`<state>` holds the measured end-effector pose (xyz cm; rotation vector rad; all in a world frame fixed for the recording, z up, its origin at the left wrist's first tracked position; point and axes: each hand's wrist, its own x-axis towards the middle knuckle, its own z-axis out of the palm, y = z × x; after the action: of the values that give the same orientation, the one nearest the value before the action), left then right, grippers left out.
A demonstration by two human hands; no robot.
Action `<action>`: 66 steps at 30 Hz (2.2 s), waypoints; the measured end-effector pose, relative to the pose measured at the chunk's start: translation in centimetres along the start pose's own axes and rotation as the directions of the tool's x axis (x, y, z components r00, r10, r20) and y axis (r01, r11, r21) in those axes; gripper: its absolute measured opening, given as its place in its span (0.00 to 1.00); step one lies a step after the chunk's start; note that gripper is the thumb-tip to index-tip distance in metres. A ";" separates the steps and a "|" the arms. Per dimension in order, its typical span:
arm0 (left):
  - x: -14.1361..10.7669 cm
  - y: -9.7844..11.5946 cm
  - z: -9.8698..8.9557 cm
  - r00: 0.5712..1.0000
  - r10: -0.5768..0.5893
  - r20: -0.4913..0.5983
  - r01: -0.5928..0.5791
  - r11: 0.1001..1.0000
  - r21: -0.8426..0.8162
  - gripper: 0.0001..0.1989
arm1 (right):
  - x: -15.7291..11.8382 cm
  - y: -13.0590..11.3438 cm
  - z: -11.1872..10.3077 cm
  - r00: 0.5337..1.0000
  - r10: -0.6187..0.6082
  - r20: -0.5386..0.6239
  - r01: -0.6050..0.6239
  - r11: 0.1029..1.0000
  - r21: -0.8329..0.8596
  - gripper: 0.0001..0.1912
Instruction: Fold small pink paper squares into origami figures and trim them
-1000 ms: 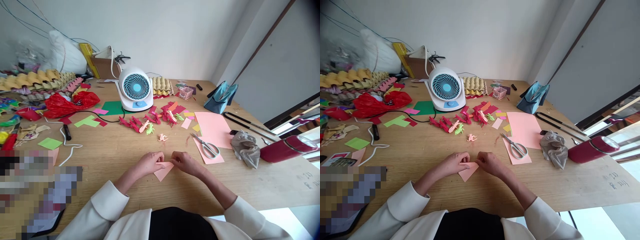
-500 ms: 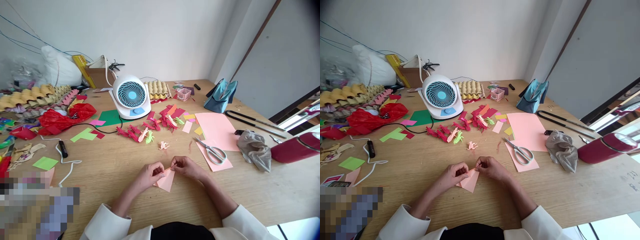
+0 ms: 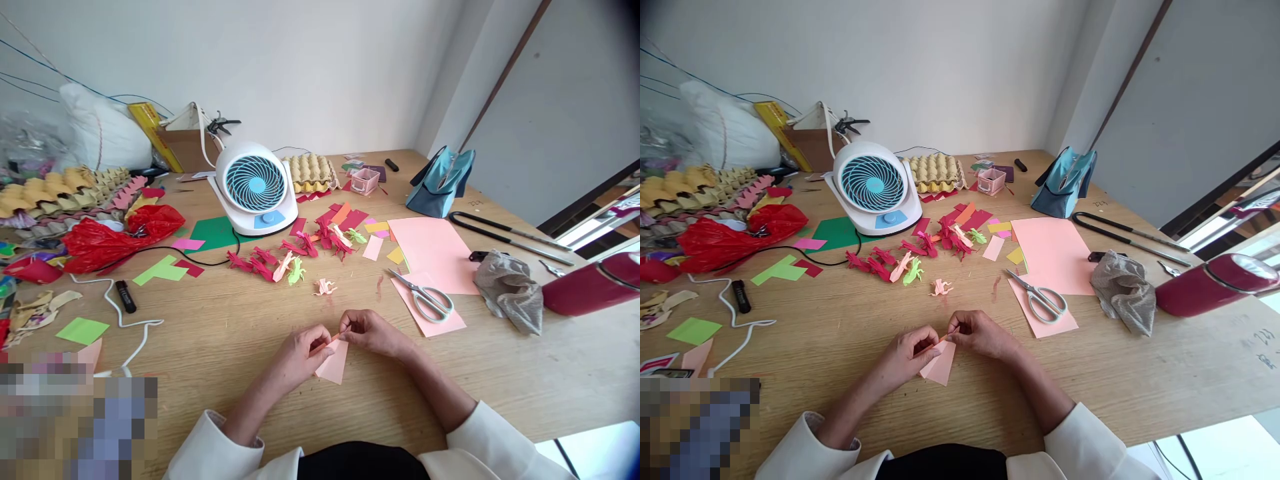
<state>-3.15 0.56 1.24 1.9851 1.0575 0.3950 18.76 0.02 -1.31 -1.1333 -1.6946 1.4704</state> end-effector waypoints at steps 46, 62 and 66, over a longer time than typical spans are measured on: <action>1.4 -1.1 0.8 0.996 0.054 -0.066 -0.062 0.991 -0.121 0.16 | -0.2 0.0 -1.3 0.996 -0.014 0.093 0.002 0.992 0.125 0.22; 1.5 -1.9 0.9 0.990 0.105 -0.092 -0.117 0.984 -0.138 0.17 | -0.1 0.1 -1.6 0.997 -0.028 0.073 0.012 0.977 0.213 0.21; 1.5 -2.0 0.9 0.988 0.119 -0.100 -0.131 0.984 -0.124 0.16 | 0.0 0.5 -1.5 0.998 -0.040 0.056 0.026 0.972 0.235 0.21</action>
<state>-2.82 1.89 -0.99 1.9372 0.9414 0.6134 20.20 0.73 -1.55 -0.9380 -1.5238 1.6488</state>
